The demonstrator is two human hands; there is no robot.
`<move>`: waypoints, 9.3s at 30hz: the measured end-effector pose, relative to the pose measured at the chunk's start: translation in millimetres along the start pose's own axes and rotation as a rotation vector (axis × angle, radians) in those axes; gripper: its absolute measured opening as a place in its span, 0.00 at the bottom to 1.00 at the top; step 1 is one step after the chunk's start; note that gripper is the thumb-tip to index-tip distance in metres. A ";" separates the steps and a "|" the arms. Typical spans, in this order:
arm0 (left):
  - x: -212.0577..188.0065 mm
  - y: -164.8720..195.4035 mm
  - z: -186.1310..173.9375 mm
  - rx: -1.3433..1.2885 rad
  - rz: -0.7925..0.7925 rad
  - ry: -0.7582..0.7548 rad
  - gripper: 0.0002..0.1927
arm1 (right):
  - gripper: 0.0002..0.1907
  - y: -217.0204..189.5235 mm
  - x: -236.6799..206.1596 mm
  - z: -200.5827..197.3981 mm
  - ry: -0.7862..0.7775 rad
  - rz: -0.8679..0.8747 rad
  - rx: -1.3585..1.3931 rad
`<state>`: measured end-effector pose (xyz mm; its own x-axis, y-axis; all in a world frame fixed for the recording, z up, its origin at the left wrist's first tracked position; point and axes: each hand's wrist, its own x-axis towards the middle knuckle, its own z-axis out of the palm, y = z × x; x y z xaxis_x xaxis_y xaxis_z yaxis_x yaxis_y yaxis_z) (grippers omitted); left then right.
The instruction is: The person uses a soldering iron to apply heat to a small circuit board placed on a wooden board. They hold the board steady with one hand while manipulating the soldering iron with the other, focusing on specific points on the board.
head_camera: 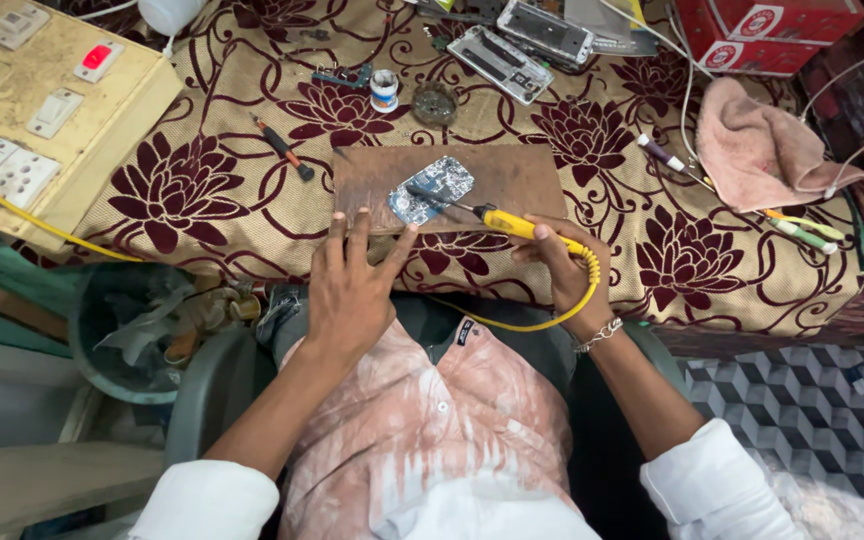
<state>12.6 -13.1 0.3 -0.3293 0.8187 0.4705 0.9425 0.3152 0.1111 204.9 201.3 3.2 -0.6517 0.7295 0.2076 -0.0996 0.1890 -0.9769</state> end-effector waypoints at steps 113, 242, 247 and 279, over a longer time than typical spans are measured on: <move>4.6 -4.0 -3.6 -0.076 -0.004 0.008 0.44 | 0.22 -13.4 -5.4 2.5 -0.039 0.032 0.006; 2.1 -4.2 3.9 0.076 0.037 0.033 0.41 | 0.16 -0.4 20.1 -40.5 -0.071 0.122 0.084; 3.6 -3.3 4.6 0.108 0.028 -0.009 0.41 | 0.16 5.6 19.4 -44.3 -0.075 0.125 0.148; 5.0 -1.6 1.6 0.116 -0.015 -0.072 0.45 | 0.19 14.0 19.0 -43.5 -0.079 0.106 0.091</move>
<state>9.3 -8.8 1.1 -0.3505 0.8446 0.4047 0.9258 0.3777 0.0136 223.9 246.4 -4.4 -0.7193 0.6872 0.1024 -0.0929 0.0508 -0.9944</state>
